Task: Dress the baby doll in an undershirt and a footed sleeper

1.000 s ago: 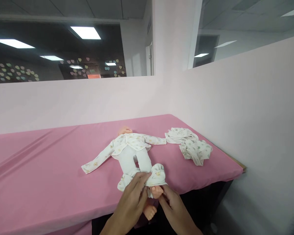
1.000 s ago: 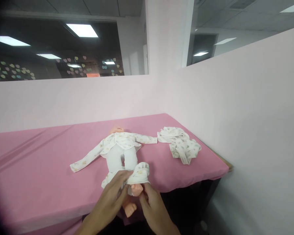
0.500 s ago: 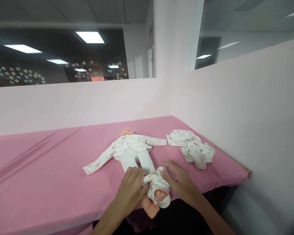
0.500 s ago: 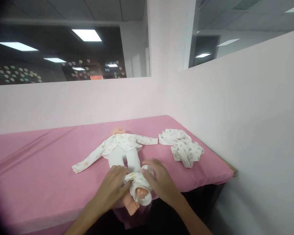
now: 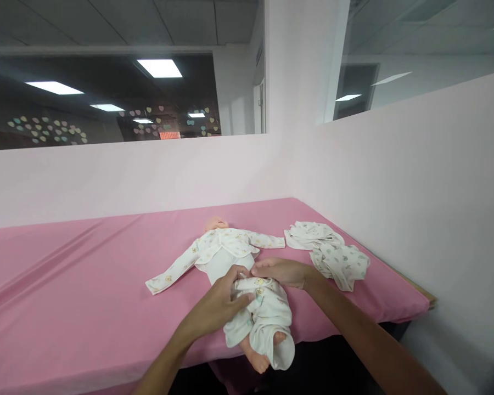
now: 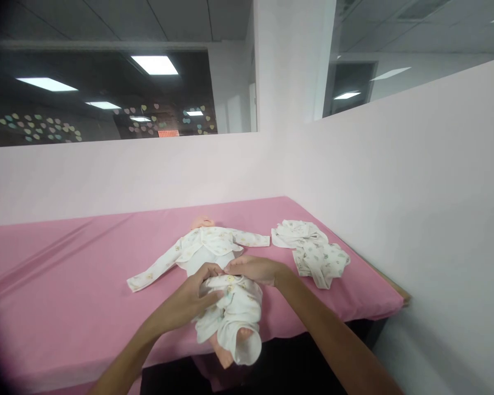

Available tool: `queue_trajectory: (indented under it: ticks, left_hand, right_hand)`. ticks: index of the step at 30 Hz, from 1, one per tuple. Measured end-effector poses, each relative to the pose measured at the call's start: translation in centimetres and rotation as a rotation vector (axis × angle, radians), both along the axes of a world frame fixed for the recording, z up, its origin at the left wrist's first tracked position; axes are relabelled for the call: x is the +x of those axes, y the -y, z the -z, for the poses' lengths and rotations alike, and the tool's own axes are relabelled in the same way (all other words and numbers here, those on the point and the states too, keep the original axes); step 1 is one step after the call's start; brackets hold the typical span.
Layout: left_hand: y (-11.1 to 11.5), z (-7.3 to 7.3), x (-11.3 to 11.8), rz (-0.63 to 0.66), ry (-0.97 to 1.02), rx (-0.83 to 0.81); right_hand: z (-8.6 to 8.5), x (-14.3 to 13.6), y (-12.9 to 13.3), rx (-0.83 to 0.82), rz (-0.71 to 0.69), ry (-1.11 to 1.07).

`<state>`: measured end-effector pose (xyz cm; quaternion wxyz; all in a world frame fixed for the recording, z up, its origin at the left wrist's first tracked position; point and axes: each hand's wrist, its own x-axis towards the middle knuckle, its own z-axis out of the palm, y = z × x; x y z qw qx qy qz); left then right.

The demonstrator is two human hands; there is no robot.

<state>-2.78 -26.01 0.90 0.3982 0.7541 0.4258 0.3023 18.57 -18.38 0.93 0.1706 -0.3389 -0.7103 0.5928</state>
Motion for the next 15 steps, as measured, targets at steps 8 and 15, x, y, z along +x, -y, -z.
queue_trajectory:
  ticks: [8,15]
  left_hand:
    - [-1.2,1.0,-2.2,-0.133,-0.245,0.043]
    - [-2.6,3.0,-1.3,-0.505,-0.338,0.390]
  right_hand:
    - [-0.5,0.3,-1.5,0.184,-0.047,0.260]
    - [-0.7,-2.4,-2.7,0.352,0.100,0.051]
